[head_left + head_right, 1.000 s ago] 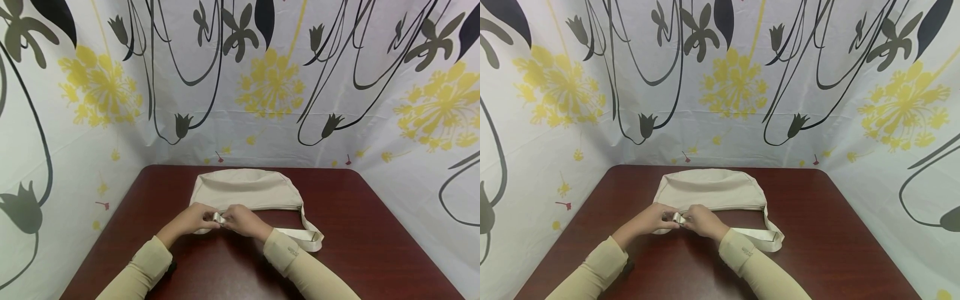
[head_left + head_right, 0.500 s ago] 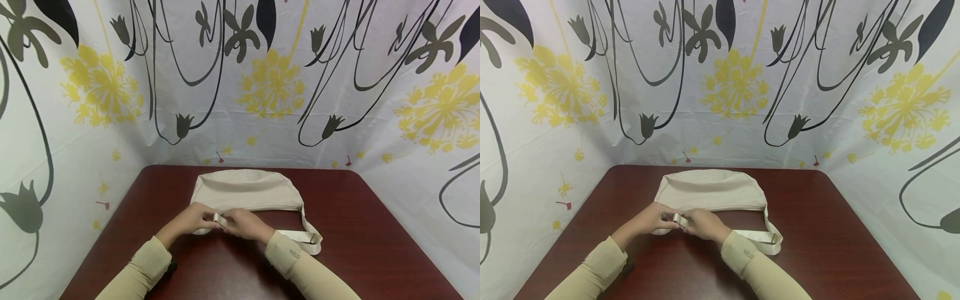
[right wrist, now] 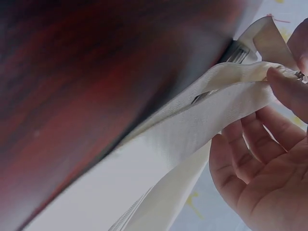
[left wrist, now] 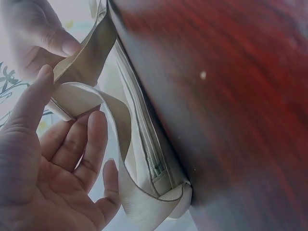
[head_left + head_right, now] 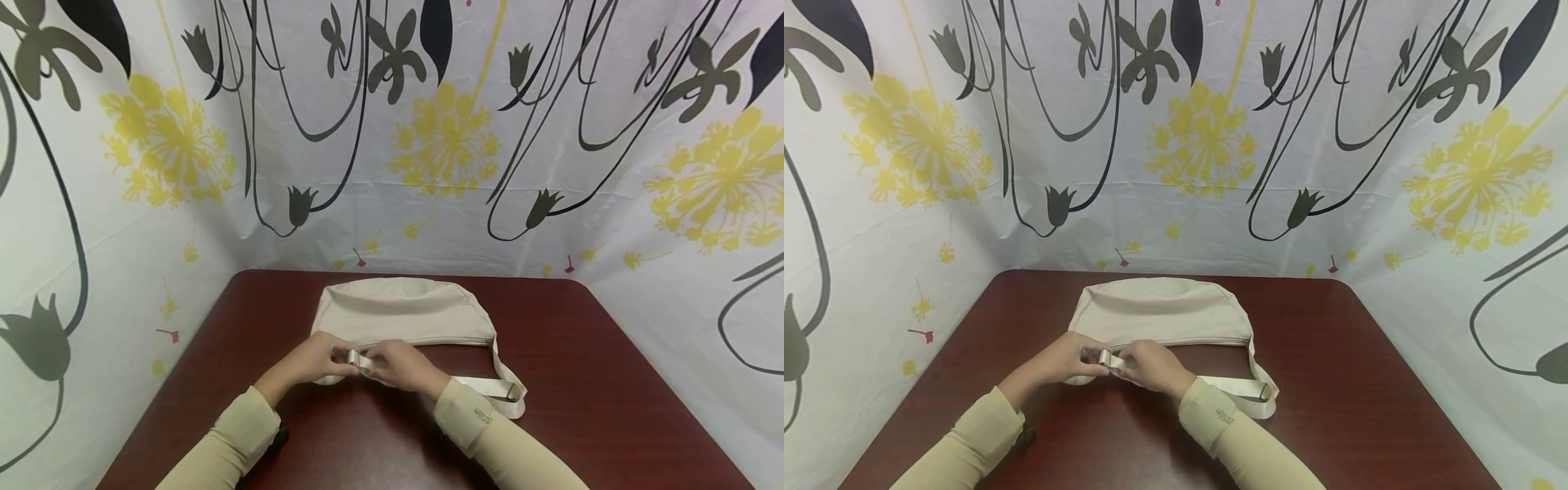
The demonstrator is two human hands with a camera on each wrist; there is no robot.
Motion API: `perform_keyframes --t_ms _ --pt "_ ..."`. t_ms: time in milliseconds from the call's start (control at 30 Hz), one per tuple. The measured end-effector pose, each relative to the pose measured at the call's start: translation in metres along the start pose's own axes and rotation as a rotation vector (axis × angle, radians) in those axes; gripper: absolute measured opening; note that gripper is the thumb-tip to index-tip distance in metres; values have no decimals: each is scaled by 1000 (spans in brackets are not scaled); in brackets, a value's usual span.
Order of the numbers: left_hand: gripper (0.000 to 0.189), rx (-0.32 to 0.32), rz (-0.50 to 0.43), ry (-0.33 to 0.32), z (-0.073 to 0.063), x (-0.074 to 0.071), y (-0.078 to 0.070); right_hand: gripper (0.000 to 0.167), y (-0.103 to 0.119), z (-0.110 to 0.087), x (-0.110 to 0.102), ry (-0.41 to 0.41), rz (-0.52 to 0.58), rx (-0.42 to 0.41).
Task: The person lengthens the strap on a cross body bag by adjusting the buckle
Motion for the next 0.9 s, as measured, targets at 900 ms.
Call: perform_keyframes --t_ms 900 --pt "15 36 52 -37 -1 -4 1 14 -3 -4 1 -21 -129 74"
Point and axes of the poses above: each hand's wrist, its own z-axis towards the middle knuckle, its own x-axis out of the palm, y = z × x, the point moved 6 cm from there along z, towards the middle knuckle, and after that the axes turned 1 degree about x, right-handed, at the moved point
